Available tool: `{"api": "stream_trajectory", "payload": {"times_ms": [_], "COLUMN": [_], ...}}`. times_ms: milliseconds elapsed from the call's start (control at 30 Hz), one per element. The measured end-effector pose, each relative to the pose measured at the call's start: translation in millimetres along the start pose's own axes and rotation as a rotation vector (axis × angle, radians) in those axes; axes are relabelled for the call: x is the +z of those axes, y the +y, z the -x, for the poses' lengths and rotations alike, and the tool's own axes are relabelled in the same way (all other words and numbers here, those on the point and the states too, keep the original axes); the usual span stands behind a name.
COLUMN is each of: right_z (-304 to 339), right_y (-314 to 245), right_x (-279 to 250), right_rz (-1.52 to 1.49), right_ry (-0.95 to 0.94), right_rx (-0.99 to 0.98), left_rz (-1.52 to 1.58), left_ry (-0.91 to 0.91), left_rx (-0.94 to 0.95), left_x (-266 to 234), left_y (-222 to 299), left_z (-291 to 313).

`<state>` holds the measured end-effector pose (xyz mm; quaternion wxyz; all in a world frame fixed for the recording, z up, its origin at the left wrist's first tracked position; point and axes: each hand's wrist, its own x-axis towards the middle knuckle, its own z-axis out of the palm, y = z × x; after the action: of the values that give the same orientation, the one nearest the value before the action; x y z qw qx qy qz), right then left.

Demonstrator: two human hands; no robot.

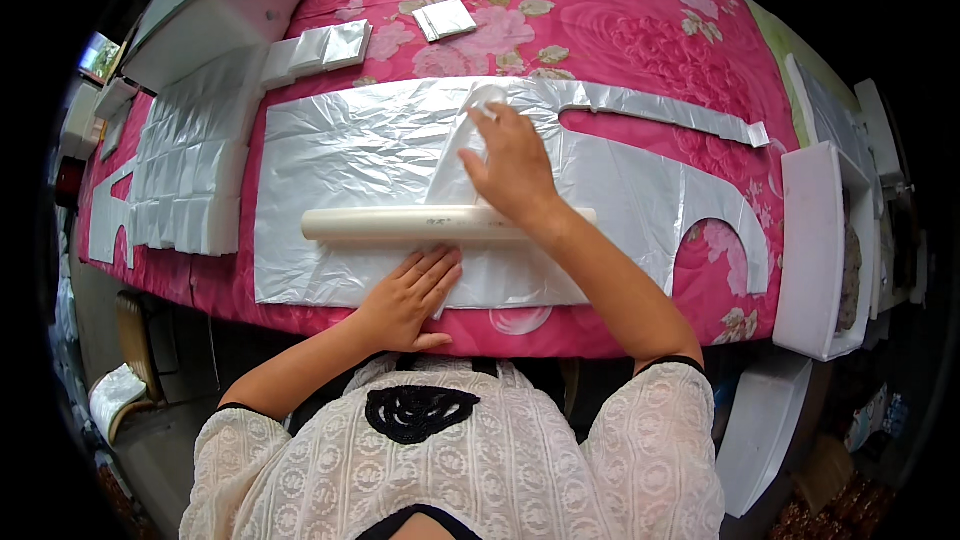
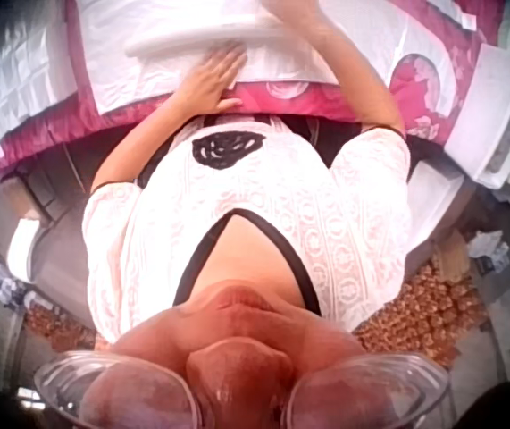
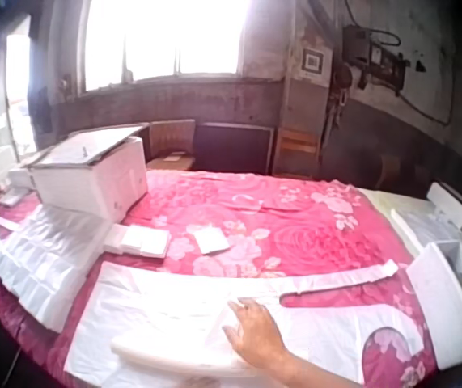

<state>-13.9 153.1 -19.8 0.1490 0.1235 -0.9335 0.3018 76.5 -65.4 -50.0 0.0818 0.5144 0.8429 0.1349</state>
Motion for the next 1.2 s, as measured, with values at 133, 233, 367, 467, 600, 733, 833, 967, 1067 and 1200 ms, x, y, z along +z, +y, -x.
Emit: {"api": "stream_trajectory", "payload": {"times_ms": [133, 233, 367, 467, 600, 733, 833, 967, 1067, 1200], "right_z": [75, 79, 62, 59, 92, 96, 58, -13, -49, -34], "right_y": [-30, -7, 68, 73, 16, -9, 0, 35, 46, 27], "right_x": [-1, -13, -41, -62, -53, -21, -6, 19, 24, 27], "right_rz": [0.013, 0.132, 0.335, 0.295, 0.005, 0.066, 0.050, 0.116, 0.144, 0.133], "right_ry": [-0.239, -0.155, 0.090, 0.089, -0.226, -0.169, -0.137, -0.045, -0.062, 0.090], "right_rx": [-0.150, -0.128, 0.136, 0.250, -0.021, -0.229, -0.206, -0.207, -0.146, -0.280], "left_rz": [-0.019, -0.025, -0.034, -0.016, 0.001, 0.002, -0.003, 0.076, 0.225, 0.254], "left_ry": [0.026, 0.026, 0.022, 0.040, 0.070, 0.115, 0.105, 0.102, 0.143, 0.245], "left_rx": [-0.028, -0.028, -0.022, -0.040, -0.135, -0.212, -0.226, -0.178, -0.085, -0.032], "left_x": [9, 10, 9, 10, 23, 33, 35, 28, 26, 27], "left_y": [11, 13, 13, 14, 36, 50, 51, 48, 37, 21], "left_z": [3, 4, 2, 3, 9, 9, 10, 10, 19, 39]}}
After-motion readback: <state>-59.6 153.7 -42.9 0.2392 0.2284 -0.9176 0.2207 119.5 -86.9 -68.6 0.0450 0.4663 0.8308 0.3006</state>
